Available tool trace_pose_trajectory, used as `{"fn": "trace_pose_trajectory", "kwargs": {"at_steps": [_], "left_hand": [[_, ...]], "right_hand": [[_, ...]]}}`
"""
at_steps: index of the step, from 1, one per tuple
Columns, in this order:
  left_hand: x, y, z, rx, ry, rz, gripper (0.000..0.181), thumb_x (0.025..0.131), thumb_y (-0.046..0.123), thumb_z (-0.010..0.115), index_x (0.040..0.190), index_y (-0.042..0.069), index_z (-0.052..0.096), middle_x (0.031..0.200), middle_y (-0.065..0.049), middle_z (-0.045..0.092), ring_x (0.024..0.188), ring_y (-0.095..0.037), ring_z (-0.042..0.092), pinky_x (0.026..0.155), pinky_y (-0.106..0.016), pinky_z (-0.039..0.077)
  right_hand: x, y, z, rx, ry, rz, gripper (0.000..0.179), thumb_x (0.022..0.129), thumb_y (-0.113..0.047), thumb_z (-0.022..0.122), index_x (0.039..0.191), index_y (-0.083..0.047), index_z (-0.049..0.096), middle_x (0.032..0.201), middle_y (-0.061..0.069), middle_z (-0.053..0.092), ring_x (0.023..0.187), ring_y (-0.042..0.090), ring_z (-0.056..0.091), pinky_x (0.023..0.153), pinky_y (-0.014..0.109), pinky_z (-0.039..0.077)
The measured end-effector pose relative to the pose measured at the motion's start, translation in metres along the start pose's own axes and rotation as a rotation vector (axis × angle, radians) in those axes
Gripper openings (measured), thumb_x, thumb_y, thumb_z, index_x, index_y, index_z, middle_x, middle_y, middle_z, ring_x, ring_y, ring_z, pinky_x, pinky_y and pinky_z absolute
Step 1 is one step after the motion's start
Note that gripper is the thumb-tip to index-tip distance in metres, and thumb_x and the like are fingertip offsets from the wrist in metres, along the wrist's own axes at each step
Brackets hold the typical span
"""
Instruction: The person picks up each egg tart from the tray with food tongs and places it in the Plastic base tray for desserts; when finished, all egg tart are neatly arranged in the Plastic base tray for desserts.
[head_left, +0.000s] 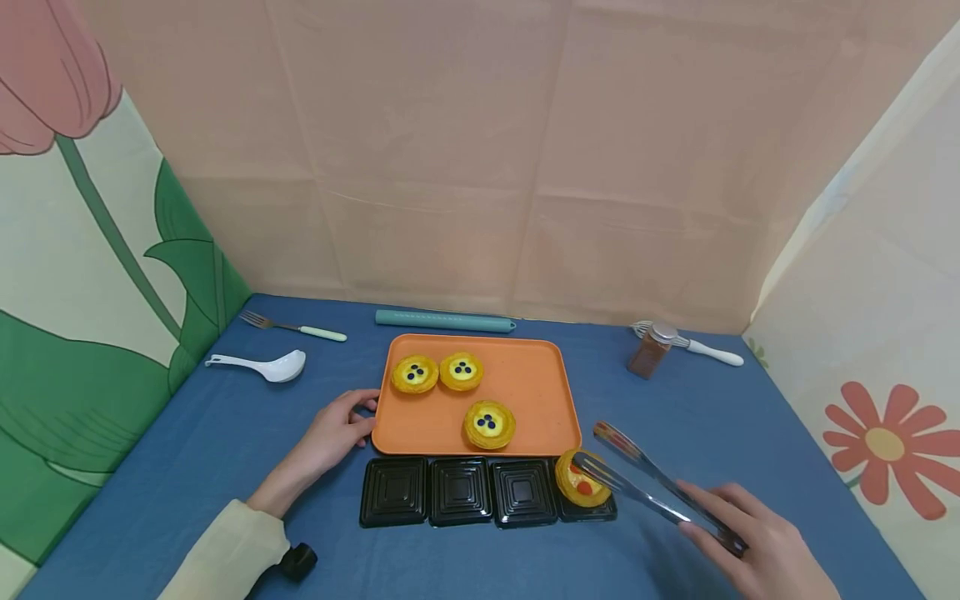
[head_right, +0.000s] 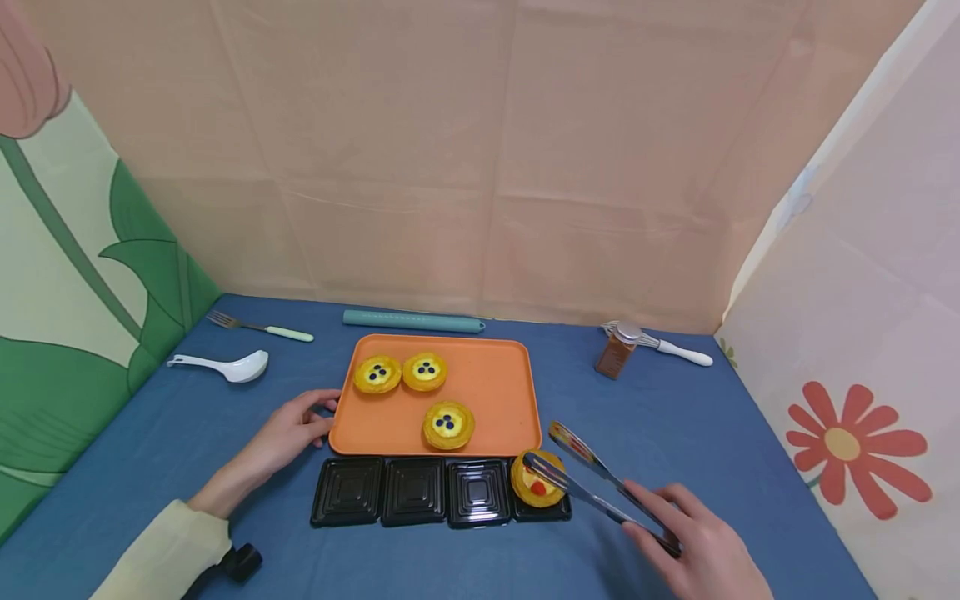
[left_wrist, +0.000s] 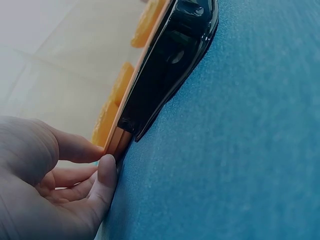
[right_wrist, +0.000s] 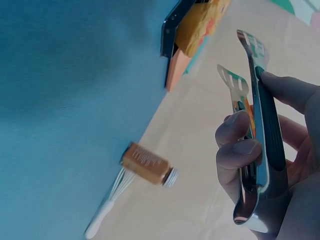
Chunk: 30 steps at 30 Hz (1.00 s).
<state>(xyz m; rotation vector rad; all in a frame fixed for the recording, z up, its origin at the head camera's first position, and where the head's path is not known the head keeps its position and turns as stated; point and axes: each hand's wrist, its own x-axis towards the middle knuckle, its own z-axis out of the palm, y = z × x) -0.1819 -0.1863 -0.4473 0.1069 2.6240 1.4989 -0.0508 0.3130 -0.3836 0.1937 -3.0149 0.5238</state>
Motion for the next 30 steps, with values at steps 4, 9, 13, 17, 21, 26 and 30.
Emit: {"fn": "trace_pose_trajectory", "kwargs": {"at_steps": [4,9,13,17,21,26,30], "left_hand": [[0.000,-0.001,0.000,-0.004,0.000,-0.007,0.047,0.098,0.004,0.057,0.143,-0.006,0.048,0.121,-0.017,0.053,0.078,-0.020,0.059,0.064,-0.029,0.054],[0.000,-0.002,0.000,-0.002,0.000,-0.007,0.047,0.098,0.004,0.057,0.143,-0.006,0.048,0.121,-0.017,0.053,0.078,-0.020,0.059,0.064,-0.029,0.054],[-0.001,-0.001,-0.001,-0.004,-0.001,0.001,0.047,0.099,0.004,0.058,0.143,-0.006,0.048,0.122,-0.018,0.053,0.078,-0.020,0.059,0.064,-0.029,0.054],[-0.001,0.000,-0.001,-0.004,-0.002,0.003,0.047,0.099,0.004,0.058,0.143,-0.006,0.048,0.122,-0.018,0.053,0.078,-0.020,0.059,0.064,-0.030,0.054],[-0.001,0.000,-0.001,-0.005,0.001,-0.001,0.047,0.099,0.004,0.058,0.143,-0.006,0.048,0.122,-0.017,0.053,0.078,-0.020,0.059,0.064,-0.030,0.054],[-0.004,0.002,-0.001,-0.009,0.002,-0.004,0.046,0.099,0.004,0.058,0.143,-0.006,0.049,0.121,-0.018,0.054,0.078,-0.020,0.059,0.064,-0.030,0.054],[-0.003,0.002,-0.001,-0.001,0.004,-0.007,0.046,0.099,0.004,0.058,0.143,-0.006,0.049,0.122,-0.018,0.054,0.078,-0.020,0.059,0.064,-0.030,0.054]], "right_hand": [[0.012,-0.009,0.000,0.001,0.001,-0.044,0.044,0.086,-0.032,0.081,0.128,-0.022,0.072,0.092,-0.008,0.054,0.065,0.002,0.044,0.053,0.023,0.040],[0.025,-0.024,0.002,0.017,-0.013,-0.076,0.042,0.088,-0.033,0.079,0.129,-0.024,0.071,0.095,-0.009,0.056,0.066,0.001,0.045,0.054,0.023,0.042],[0.033,-0.033,0.006,0.019,0.016,-0.149,0.041,0.090,-0.033,0.077,0.130,-0.027,0.070,0.093,-0.014,0.052,0.064,-0.001,0.043,0.052,0.023,0.040],[0.043,-0.039,0.010,0.013,0.011,-0.193,0.041,0.089,-0.033,0.077,0.129,-0.029,0.070,0.090,-0.015,0.050,0.061,-0.002,0.041,0.051,0.022,0.038],[0.051,-0.041,0.014,0.017,-0.013,-0.220,0.042,0.089,-0.029,0.079,0.129,-0.027,0.071,0.093,-0.013,0.055,0.061,-0.003,0.043,0.051,0.022,0.040],[0.060,-0.044,0.018,0.009,-0.040,-0.248,0.042,0.088,-0.028,0.080,0.129,-0.027,0.070,0.094,-0.012,0.056,0.063,-0.003,0.044,0.051,0.022,0.041],[0.066,-0.050,0.019,-0.006,-0.068,-0.226,0.043,0.088,-0.029,0.080,0.129,-0.028,0.071,0.092,-0.010,0.056,0.062,0.000,0.044,0.049,0.022,0.040]]}}
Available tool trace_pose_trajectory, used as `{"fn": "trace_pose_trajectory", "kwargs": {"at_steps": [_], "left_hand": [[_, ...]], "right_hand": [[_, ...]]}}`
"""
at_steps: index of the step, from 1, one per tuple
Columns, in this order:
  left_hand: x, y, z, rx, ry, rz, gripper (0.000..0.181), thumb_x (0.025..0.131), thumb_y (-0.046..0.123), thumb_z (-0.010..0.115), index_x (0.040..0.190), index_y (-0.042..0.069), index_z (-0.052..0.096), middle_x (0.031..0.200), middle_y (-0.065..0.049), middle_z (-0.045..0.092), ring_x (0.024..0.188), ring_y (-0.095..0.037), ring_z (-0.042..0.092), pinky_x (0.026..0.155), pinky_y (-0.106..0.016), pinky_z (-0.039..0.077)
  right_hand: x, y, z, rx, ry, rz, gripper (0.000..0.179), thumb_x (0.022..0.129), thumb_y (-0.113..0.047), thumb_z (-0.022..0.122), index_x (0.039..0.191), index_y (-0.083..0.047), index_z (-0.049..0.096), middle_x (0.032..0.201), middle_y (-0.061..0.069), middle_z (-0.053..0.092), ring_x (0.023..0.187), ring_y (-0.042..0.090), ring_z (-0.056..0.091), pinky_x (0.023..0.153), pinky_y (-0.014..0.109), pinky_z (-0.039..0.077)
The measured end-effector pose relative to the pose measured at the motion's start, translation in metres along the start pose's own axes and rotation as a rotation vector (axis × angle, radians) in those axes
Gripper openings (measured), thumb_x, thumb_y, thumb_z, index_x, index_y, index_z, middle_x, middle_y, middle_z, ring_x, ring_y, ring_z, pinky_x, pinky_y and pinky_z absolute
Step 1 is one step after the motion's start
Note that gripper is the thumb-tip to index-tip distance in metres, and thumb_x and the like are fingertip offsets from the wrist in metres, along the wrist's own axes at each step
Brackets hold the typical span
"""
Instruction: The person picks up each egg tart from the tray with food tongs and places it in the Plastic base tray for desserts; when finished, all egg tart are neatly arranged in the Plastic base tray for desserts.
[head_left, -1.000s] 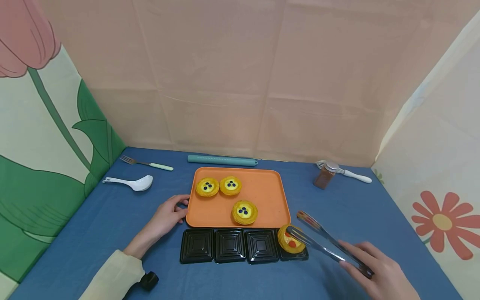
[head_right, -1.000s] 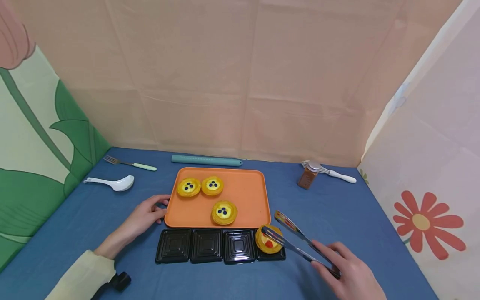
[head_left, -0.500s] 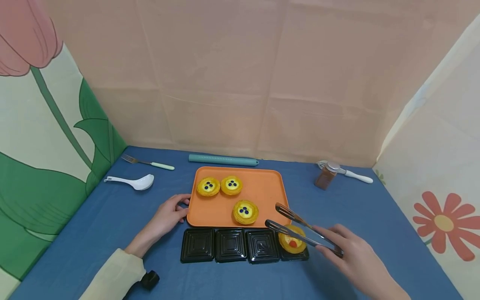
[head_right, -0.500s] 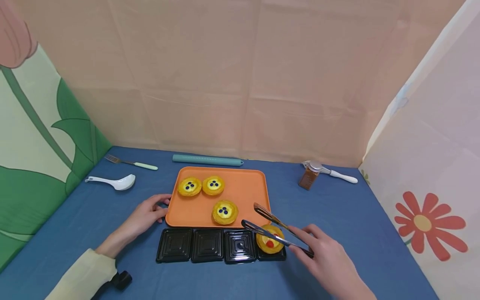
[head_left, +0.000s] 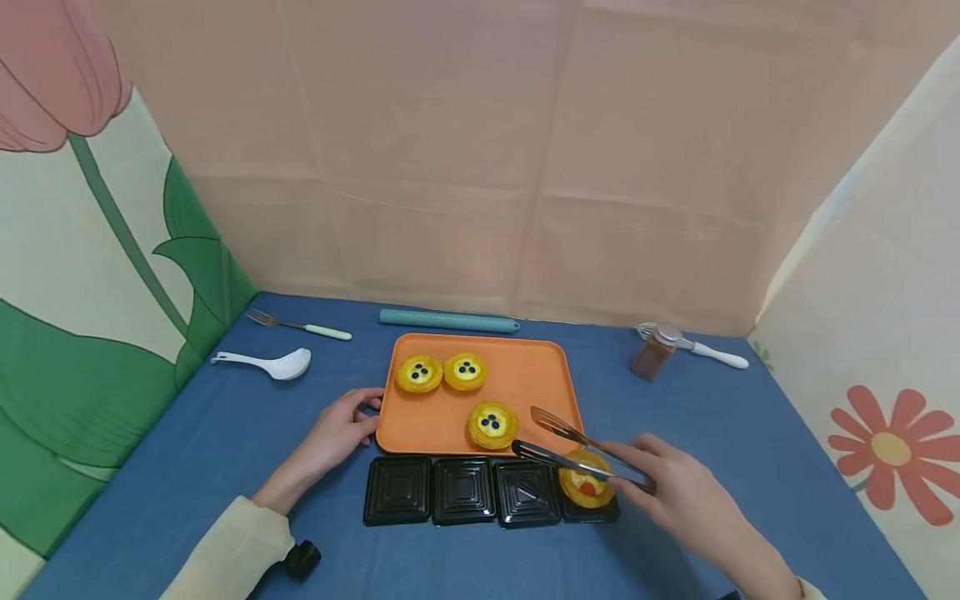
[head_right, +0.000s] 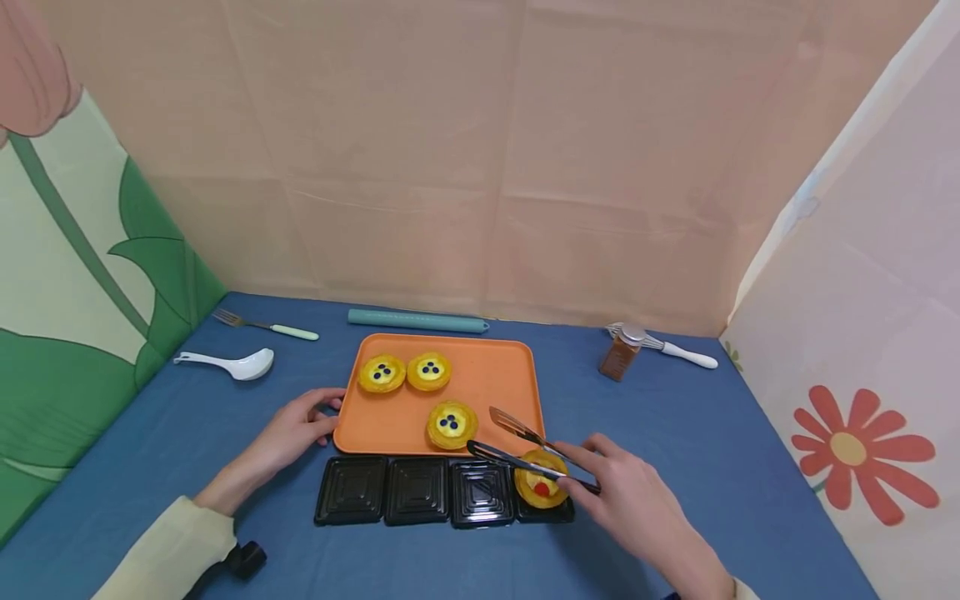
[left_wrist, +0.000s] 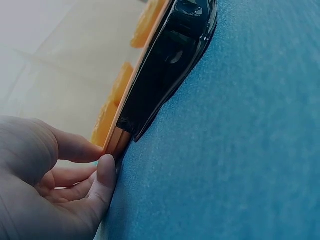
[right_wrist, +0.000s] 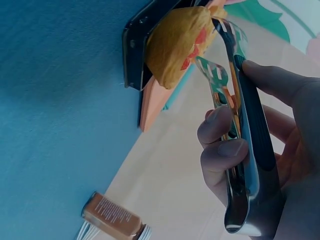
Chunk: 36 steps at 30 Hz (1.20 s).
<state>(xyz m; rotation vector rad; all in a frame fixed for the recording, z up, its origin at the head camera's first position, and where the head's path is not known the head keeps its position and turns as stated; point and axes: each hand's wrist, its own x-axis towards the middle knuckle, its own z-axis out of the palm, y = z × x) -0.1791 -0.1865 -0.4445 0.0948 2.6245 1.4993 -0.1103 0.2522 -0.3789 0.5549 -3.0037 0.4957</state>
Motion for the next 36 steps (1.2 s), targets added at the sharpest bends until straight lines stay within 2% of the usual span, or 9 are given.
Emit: {"fn": "trace_pose_trajectory", "kwargs": {"at_steps": [13,24,29,36], "left_hand": [[0.001,-0.001,0.001,0.002,0.002,0.002,0.046,0.099,0.005,0.058,0.143,-0.005,0.049,0.121,-0.017,0.054,0.078,-0.020,0.059,0.064,-0.029,0.054],[0.002,-0.003,0.001,0.002,0.003,0.006,0.046,0.099,0.004,0.057,0.143,-0.005,0.049,0.121,-0.016,0.054,0.077,-0.019,0.059,0.064,-0.029,0.054],[0.000,-0.002,0.002,-0.001,0.005,0.003,0.046,0.099,0.005,0.058,0.143,-0.005,0.049,0.121,-0.016,0.054,0.077,-0.019,0.059,0.064,-0.029,0.053],[-0.002,0.001,0.003,0.004,0.014,-0.008,0.045,0.099,0.004,0.059,0.142,-0.005,0.051,0.121,-0.016,0.055,0.080,-0.019,0.059,0.065,-0.029,0.054]], "right_hand": [[0.016,-0.002,0.008,-0.048,-0.021,-0.024,0.043,0.084,-0.030,0.083,0.126,-0.026,0.073,0.088,-0.008,0.056,0.064,0.004,0.044,0.048,0.023,0.039],[0.025,-0.007,0.012,-0.004,-0.046,-0.005,0.041,0.085,-0.030,0.083,0.124,-0.023,0.074,0.090,-0.008,0.057,0.070,0.010,0.049,0.050,0.023,0.042],[0.029,-0.006,0.013,0.011,-0.041,-0.032,0.040,0.085,-0.029,0.083,0.123,-0.019,0.075,0.092,-0.008,0.059,0.067,0.007,0.048,0.049,0.023,0.041],[0.030,-0.006,0.013,-0.008,-0.036,-0.063,0.038,0.087,-0.029,0.080,0.123,-0.017,0.074,0.089,-0.015,0.057,0.061,0.001,0.044,0.047,0.022,0.038]]}}
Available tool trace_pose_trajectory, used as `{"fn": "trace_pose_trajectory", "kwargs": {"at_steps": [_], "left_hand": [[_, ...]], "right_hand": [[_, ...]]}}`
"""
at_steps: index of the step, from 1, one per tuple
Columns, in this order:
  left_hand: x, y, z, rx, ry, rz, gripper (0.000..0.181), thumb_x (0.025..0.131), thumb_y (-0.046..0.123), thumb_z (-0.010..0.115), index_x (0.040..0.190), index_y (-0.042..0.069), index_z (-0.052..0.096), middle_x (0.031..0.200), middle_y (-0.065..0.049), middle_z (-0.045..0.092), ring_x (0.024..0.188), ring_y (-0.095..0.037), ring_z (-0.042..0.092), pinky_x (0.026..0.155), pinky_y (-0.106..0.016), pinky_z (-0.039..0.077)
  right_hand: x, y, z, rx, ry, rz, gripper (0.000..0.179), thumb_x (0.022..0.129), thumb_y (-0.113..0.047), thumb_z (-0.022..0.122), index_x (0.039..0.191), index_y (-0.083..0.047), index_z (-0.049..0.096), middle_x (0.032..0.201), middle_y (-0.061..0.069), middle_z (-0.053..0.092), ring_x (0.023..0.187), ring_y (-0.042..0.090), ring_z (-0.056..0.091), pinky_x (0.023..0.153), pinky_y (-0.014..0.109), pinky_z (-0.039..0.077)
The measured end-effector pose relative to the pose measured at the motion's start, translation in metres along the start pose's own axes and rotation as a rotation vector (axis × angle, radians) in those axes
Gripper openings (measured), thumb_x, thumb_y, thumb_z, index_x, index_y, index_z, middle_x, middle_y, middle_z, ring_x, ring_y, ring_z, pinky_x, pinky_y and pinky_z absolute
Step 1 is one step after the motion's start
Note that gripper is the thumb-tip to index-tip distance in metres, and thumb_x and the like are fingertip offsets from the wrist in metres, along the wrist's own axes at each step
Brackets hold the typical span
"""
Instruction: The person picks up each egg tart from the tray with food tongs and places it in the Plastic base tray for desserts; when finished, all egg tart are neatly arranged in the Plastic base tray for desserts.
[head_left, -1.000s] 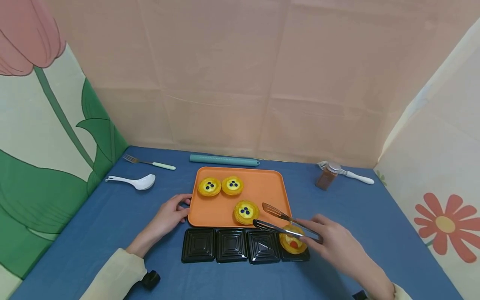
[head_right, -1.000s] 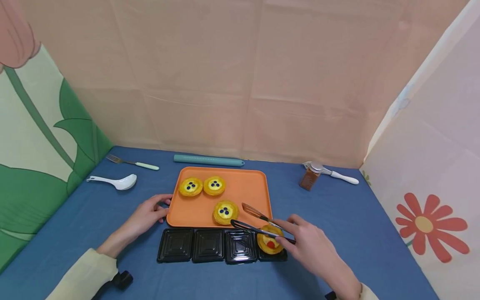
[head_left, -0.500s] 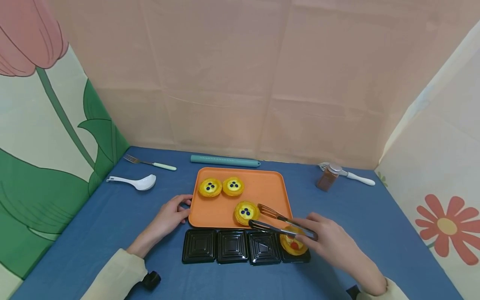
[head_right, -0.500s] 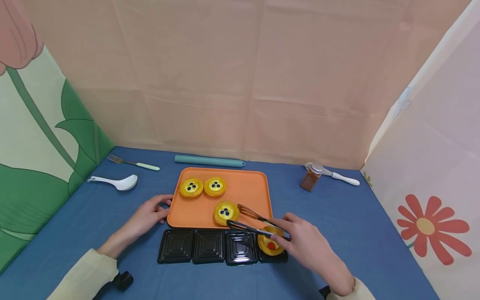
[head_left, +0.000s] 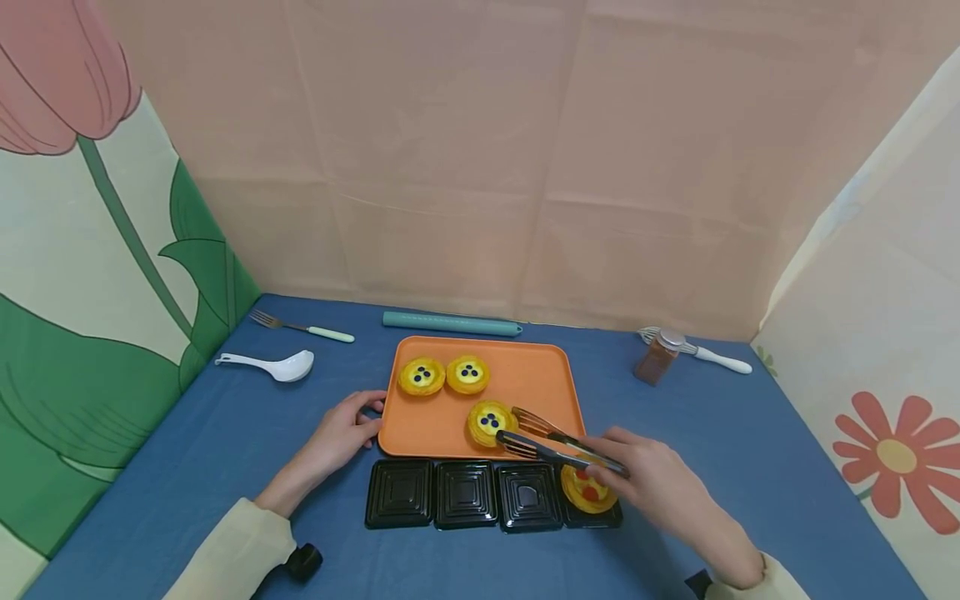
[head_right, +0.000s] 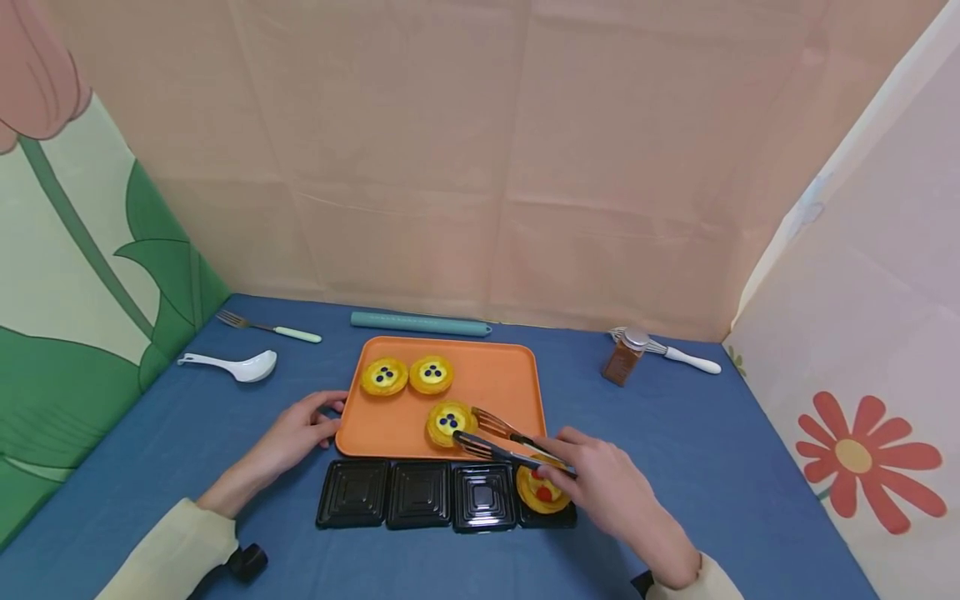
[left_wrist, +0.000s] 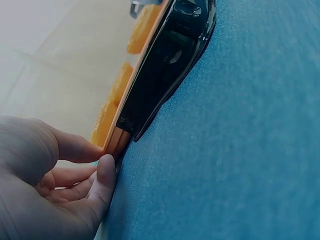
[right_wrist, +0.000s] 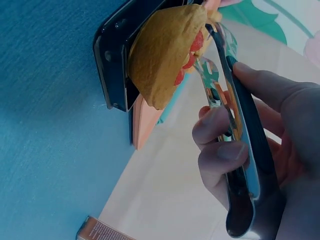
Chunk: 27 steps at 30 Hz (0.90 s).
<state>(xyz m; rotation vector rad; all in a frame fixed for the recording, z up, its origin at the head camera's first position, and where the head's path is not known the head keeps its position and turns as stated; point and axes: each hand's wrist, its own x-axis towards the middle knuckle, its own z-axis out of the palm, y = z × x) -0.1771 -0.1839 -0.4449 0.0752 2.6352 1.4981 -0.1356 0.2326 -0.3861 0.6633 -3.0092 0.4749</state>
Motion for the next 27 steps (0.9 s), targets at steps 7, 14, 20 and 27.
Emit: {"fn": "trace_pose_trajectory", "kwargs": {"at_steps": [7,14,20,27], "left_hand": [[0.001,-0.001,0.001,0.002,0.000,0.005,0.045,0.098,0.004,0.060,0.142,-0.005,0.050,0.120,-0.016,0.055,0.080,-0.019,0.059,0.065,-0.029,0.054],[0.002,-0.004,0.001,0.004,0.003,0.006,0.046,0.098,0.004,0.059,0.142,-0.005,0.050,0.120,-0.016,0.055,0.080,-0.019,0.060,0.065,-0.029,0.054],[0.003,-0.004,0.001,0.009,0.004,0.006,0.046,0.098,0.005,0.059,0.142,-0.005,0.051,0.120,-0.015,0.055,0.080,-0.019,0.060,0.065,-0.029,0.054],[0.004,-0.004,0.000,0.004,-0.003,0.008,0.046,0.098,0.005,0.059,0.142,-0.005,0.050,0.120,-0.016,0.054,0.079,-0.019,0.059,0.065,-0.029,0.054]], "right_hand": [[-0.003,-0.001,0.000,-0.026,0.012,0.000,0.037,0.087,-0.026,0.080,0.123,-0.019,0.075,0.087,-0.016,0.056,0.059,0.000,0.043,0.046,0.022,0.037],[-0.006,0.000,0.000,-0.026,0.026,-0.005,0.037,0.088,-0.026,0.080,0.124,-0.020,0.075,0.091,-0.016,0.058,0.061,-0.001,0.044,0.046,0.021,0.038],[-0.011,0.003,-0.001,-0.011,0.041,-0.023,0.037,0.089,-0.025,0.079,0.126,-0.023,0.074,0.092,-0.017,0.058,0.060,-0.002,0.044,0.046,0.021,0.037],[-0.024,0.002,-0.006,0.009,0.079,-0.046,0.037,0.090,-0.022,0.077,0.127,-0.024,0.073,0.094,-0.019,0.057,0.062,-0.004,0.043,0.048,0.020,0.037]]}}
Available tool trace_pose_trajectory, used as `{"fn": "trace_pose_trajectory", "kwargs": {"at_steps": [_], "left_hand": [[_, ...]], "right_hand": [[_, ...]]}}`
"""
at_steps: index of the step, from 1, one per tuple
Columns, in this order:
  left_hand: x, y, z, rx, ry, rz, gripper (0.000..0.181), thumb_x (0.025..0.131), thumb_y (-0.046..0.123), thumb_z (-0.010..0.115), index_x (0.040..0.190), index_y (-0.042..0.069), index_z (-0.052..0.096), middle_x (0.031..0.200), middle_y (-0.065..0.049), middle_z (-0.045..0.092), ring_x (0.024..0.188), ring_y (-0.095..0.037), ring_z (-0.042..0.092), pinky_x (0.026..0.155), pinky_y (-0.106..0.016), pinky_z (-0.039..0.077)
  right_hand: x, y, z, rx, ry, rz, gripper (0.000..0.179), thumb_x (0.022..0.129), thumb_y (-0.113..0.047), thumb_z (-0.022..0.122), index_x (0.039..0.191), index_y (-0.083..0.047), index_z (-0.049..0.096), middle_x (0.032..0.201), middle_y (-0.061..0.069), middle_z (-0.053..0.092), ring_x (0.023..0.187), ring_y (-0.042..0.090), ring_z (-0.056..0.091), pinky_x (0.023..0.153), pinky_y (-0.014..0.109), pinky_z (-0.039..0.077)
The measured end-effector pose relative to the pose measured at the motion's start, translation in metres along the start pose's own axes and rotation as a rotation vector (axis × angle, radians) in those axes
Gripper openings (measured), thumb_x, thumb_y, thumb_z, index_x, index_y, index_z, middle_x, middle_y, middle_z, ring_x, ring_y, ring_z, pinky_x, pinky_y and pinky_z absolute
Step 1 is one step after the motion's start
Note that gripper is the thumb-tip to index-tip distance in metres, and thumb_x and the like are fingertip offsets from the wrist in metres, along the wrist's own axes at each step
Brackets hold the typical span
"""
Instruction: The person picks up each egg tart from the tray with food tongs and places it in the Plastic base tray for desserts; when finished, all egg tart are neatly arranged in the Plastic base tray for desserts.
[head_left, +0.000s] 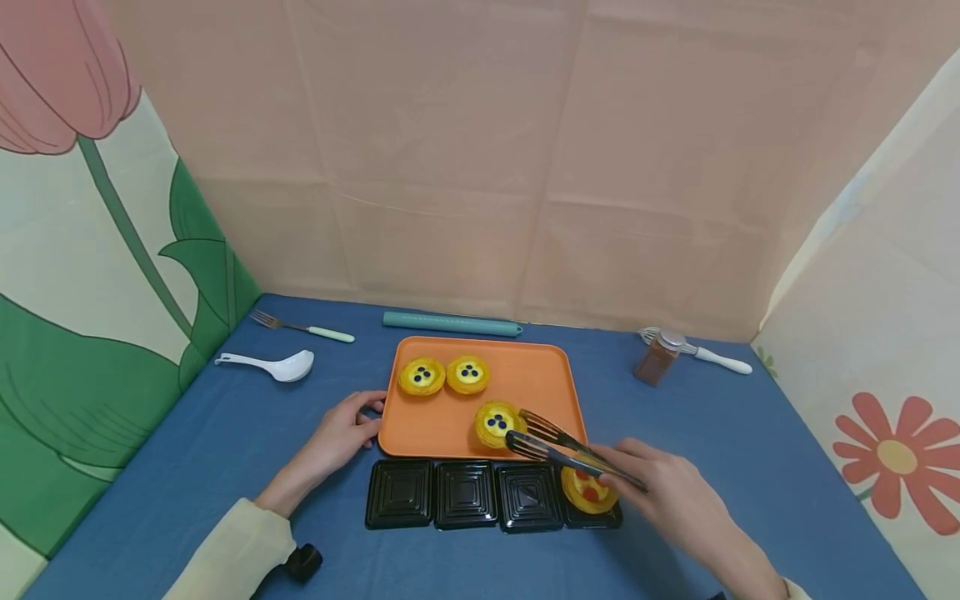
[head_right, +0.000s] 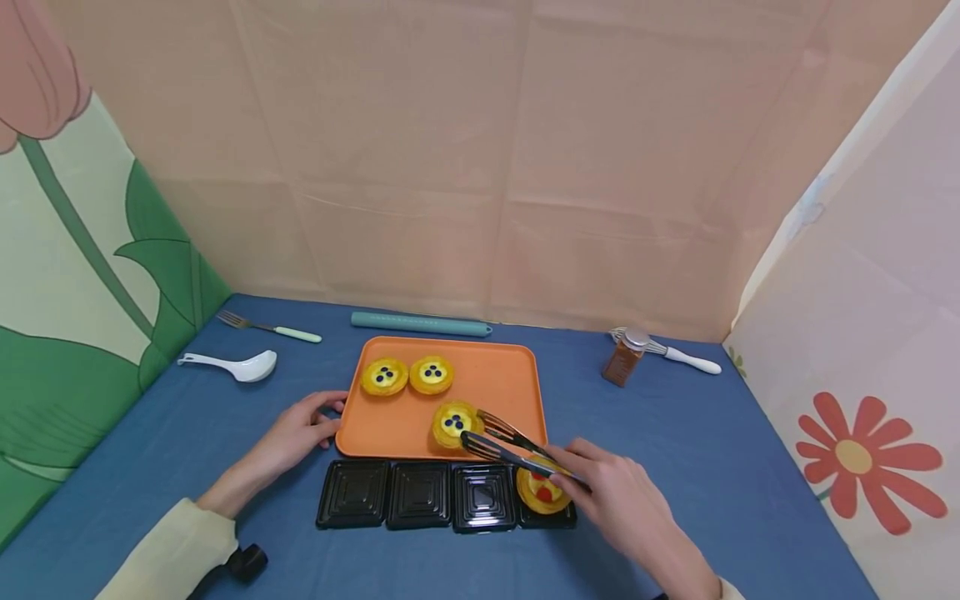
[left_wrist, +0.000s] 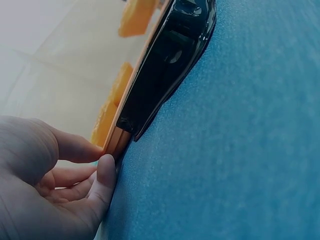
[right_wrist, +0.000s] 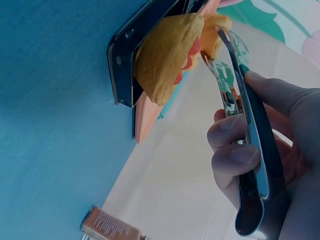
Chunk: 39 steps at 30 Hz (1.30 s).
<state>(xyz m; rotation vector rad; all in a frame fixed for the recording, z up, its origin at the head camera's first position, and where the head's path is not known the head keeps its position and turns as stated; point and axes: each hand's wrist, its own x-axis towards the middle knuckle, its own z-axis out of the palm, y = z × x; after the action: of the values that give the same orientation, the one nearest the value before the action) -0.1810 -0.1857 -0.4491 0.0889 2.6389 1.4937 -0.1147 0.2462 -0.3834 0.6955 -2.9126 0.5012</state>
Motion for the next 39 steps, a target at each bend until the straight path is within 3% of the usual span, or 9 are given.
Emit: {"fn": "trace_pose_trajectory", "kwargs": {"at_steps": [11,18,24,31,39], "left_hand": [[-0.002,0.002,-0.002,-0.005,-0.006,0.007,0.046,0.098,0.004,0.058,0.143,-0.005,0.049,0.121,-0.016,0.054,0.078,-0.019,0.059,0.064,-0.030,0.054],[0.000,0.003,-0.001,0.001,-0.004,0.003,0.046,0.098,0.005,0.059,0.142,-0.005,0.050,0.120,-0.016,0.054,0.078,-0.019,0.059,0.064,-0.029,0.054],[0.000,0.005,-0.001,-0.001,-0.008,0.002,0.046,0.098,0.005,0.059,0.142,-0.005,0.050,0.121,-0.017,0.054,0.079,-0.019,0.060,0.065,-0.030,0.054],[0.001,0.004,-0.001,0.003,-0.010,0.000,0.047,0.098,0.005,0.059,0.143,-0.005,0.049,0.121,-0.017,0.054,0.077,-0.020,0.060,0.065,-0.029,0.054],[0.000,0.003,-0.001,0.005,-0.011,-0.006,0.046,0.098,0.005,0.058,0.143,-0.005,0.049,0.121,-0.017,0.054,0.078,-0.019,0.059,0.065,-0.029,0.054]], "right_hand": [[-0.028,-0.003,-0.008,0.018,0.027,0.005,0.038,0.088,-0.020,0.080,0.125,-0.026,0.073,0.097,-0.016,0.061,0.061,-0.006,0.043,0.048,0.018,0.040],[-0.049,-0.001,-0.008,0.002,0.051,-0.063,0.040,0.087,-0.017,0.079,0.126,-0.019,0.073,0.097,-0.015,0.059,0.064,-0.009,0.043,0.050,0.018,0.039],[-0.063,0.002,-0.007,0.030,0.011,-0.009,0.036,0.088,-0.020,0.078,0.124,-0.018,0.073,0.092,-0.016,0.056,0.059,-0.008,0.040,0.048,0.019,0.039],[-0.070,0.007,-0.001,0.012,0.048,-0.116,0.038,0.085,-0.020,0.081,0.123,-0.017,0.074,0.093,-0.017,0.056,0.063,-0.009,0.041,0.049,0.018,0.038],[-0.077,0.009,0.003,-0.015,0.087,-0.157,0.038,0.084,-0.020,0.082,0.122,-0.015,0.074,0.090,-0.017,0.053,0.060,-0.010,0.037,0.047,0.014,0.035]]}}
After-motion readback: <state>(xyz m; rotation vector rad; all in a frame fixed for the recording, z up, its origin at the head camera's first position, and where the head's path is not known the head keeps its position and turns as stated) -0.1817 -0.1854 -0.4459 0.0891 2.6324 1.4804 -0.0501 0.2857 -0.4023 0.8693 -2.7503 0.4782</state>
